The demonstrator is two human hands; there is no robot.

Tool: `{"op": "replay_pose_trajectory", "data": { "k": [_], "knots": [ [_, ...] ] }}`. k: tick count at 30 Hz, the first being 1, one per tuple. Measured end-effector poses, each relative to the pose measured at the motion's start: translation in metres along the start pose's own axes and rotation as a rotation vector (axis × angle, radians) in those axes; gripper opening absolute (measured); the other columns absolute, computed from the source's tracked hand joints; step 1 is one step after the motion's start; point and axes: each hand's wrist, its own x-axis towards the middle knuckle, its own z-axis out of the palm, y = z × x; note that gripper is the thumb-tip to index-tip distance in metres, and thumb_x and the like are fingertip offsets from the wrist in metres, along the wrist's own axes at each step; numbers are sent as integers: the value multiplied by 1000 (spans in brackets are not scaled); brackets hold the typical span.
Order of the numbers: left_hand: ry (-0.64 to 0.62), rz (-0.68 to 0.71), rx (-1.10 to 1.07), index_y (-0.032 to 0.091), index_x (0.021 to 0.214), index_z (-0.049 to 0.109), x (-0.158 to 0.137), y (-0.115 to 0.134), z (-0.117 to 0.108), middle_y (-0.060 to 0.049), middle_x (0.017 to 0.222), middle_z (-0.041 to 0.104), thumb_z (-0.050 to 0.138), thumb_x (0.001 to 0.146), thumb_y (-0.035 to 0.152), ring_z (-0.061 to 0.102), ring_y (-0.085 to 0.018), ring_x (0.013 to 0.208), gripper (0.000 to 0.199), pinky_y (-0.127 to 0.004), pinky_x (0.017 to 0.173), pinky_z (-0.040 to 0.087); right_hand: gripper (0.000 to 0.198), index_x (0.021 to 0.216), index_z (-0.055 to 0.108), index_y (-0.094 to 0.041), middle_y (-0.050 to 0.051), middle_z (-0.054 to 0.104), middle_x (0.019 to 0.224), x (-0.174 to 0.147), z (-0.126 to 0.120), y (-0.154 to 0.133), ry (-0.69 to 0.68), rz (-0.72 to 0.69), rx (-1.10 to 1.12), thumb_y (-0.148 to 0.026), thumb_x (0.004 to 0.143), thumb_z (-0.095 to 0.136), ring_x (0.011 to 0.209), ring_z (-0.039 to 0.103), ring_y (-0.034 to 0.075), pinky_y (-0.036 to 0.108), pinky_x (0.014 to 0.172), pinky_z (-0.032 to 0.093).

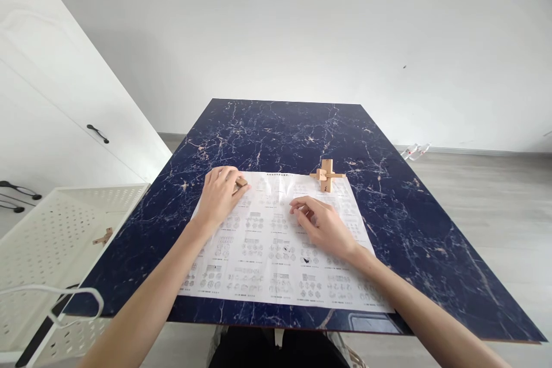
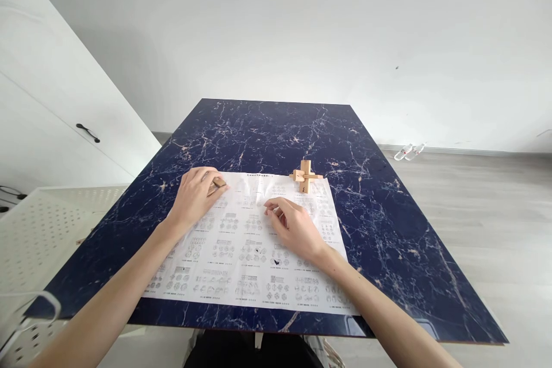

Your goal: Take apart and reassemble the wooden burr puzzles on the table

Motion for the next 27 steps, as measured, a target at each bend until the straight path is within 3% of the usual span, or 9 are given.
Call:
{"op": "replay_pose_trajectory", "data": {
  "k": [3, 6, 9, 12, 16, 19, 23, 27],
  "knots": [
    [34, -99, 52, 19, 107, 66, -2, -5, 2, -14, 117, 69, 62, 101, 33, 60, -37, 114, 16, -54, 101, 50, 17, 111, 65, -23, 8, 76, 100, 1, -1, 2, 80, 26, -10, -31, 104, 52, 74, 67, 19, 32, 60, 53],
    [129, -116, 100, 18, 112, 66, -1, -4, 0, -15, 119, 68, 63, 99, 26, 58, -39, 118, 16, -56, 104, 48, 15, 108, 60, -24, 6, 74, 92, 5, -5, 3, 246, 102, 61, -36, 104, 54, 66, 65, 18, 31, 56, 51],
    [196, 4, 31, 19, 114, 66, 0, 5, -5, -15, 122, 68, 62, 100, 24, 58, -36, 121, 15, -55, 107, 48, 20, 113, 52, -26, -2, 67, 77, 8, -13, 4, 427, 167, 226, -43, 104, 57, 56, 60, 15, 28, 52, 49],
    [171, 156, -138, 21, 109, 66, -2, 21, -6, -10, 114, 71, 57, 104, 23, 62, -30, 116, 10, -50, 106, 51, 29, 120, 49, -28, -7, 61, 68, 12, -22, 10, 530, 221, 372, -49, 103, 60, 50, 56, 14, 25, 46, 43],
    [-4, 289, -325, 21, 104, 67, -9, 40, 0, -5, 103, 74, 54, 105, 22, 68, -23, 99, 13, -44, 95, 56, 39, 127, 54, -27, -3, 66, 73, 18, -30, 23, 555, 323, 467, -56, 101, 61, 49, 59, 14, 23, 40, 38],
    [-130, 371, -384, 21, 103, 69, -13, 48, 3, -5, 99, 76, 52, 105, 20, 69, -22, 93, 17, -43, 90, 57, 42, 117, 62, -24, 2, 69, 84, 22, -34, 31, 569, 352, 468, -61, 98, 64, 55, 61, 14, 24, 41, 41],
    [-163, 387, -384, 20, 105, 69, -13, 50, 1, -6, 99, 77, 52, 105, 21, 70, -24, 94, 17, -44, 91, 56, 39, 102, 67, -22, 3, 66, 81, 22, -34, 34, 582, 331, 440, -60, 97, 66, 62, 58, 16, 25, 45, 43],
    [-161, 346, -389, 20, 110, 65, -14, 50, -2, -7, 105, 75, 53, 108, 27, 69, -25, 99, 14, -46, 92, 57, 36, 107, 65, -22, 3, 68, 86, 17, -27, 21, 441, 232, 419, -57, 100, 64, 62, 57, 15, 27, 49, 43]
  ]
}}
